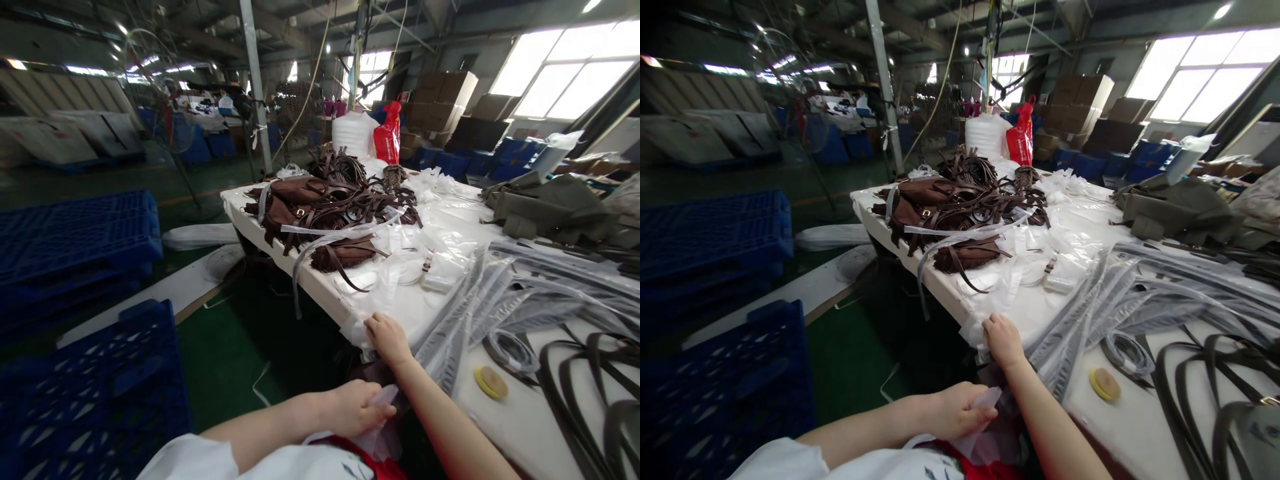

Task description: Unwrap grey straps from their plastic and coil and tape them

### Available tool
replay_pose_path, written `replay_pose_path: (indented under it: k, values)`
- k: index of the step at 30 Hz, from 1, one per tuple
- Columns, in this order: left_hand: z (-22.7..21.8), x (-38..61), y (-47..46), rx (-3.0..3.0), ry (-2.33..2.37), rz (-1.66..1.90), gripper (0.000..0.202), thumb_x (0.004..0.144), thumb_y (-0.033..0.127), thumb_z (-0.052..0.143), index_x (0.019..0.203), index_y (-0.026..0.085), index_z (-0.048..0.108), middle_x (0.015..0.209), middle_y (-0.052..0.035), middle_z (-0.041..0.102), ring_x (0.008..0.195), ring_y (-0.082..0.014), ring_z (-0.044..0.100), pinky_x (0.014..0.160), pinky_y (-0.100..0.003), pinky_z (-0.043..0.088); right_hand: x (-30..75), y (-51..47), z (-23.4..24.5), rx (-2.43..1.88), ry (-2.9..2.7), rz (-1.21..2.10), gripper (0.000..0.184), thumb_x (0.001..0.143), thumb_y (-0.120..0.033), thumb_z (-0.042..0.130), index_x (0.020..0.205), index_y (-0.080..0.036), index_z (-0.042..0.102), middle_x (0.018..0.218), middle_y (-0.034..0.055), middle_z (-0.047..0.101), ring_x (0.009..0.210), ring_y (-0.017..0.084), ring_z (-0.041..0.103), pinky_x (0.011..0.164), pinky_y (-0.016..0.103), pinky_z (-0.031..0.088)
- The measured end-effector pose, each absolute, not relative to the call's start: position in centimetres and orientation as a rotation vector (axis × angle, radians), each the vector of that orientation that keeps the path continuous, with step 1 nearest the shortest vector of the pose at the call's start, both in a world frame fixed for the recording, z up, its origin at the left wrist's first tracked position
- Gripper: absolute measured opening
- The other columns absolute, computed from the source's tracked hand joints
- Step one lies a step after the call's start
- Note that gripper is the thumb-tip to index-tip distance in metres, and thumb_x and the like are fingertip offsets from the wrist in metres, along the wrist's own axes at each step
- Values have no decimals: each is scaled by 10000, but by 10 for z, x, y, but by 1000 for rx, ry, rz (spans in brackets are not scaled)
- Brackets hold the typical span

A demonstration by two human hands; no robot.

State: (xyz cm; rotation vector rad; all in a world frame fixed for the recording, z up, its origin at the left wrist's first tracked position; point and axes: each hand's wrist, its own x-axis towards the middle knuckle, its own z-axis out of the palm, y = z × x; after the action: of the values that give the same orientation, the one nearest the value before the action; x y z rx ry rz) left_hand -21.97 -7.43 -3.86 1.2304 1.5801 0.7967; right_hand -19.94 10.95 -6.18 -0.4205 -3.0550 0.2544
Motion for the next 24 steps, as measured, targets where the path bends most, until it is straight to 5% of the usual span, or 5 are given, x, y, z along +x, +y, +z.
replay_pose_path:
  k: [6,12,16,19,24]
  values:
    - [-47,-217,-66,1285,1622,742,255,885,446,572,842,197,607,656,38,525,553,-105,438,486,-213,304,-181,117,-59,-420,-2998,355,251,984,-213,476,1096,-219,700,1006,75,674,966,208,634,840,290,447]
    - [-55,-213,-55,1312,1565,831,226,802,398,715,776,174,702,608,43,551,555,-99,462,512,-209,348,-163,129,-42,-475,-2738,505,320,1001,-328,453,846,-194,699,994,83,660,942,214,622,862,324,472]
    - [-42,-220,-52,1480,1820,1166,165,821,341,696,793,188,751,1090,-85,666,987,-215,603,887,-306,468,-124,130,-21,-417,-2434,750,330,967,-408,505,790,-213,705,996,95,660,948,246,619,843,365,495]
    - [-31,-226,-45,1598,2008,1234,102,752,316,765,809,232,771,1543,-79,367,1392,-341,332,1164,-484,228,-89,117,-1,-416,-2440,779,316,956,-406,522,781,-241,727,1091,95,664,1034,266,607,887,393,498]
    - [-18,-207,-24,1882,1610,1105,108,796,298,716,893,261,746,1264,-45,654,1254,-274,528,1199,-504,152,-47,93,32,-397,-2500,695,242,928,-365,551,852,-310,774,1168,91,663,1128,307,578,951,453,489]
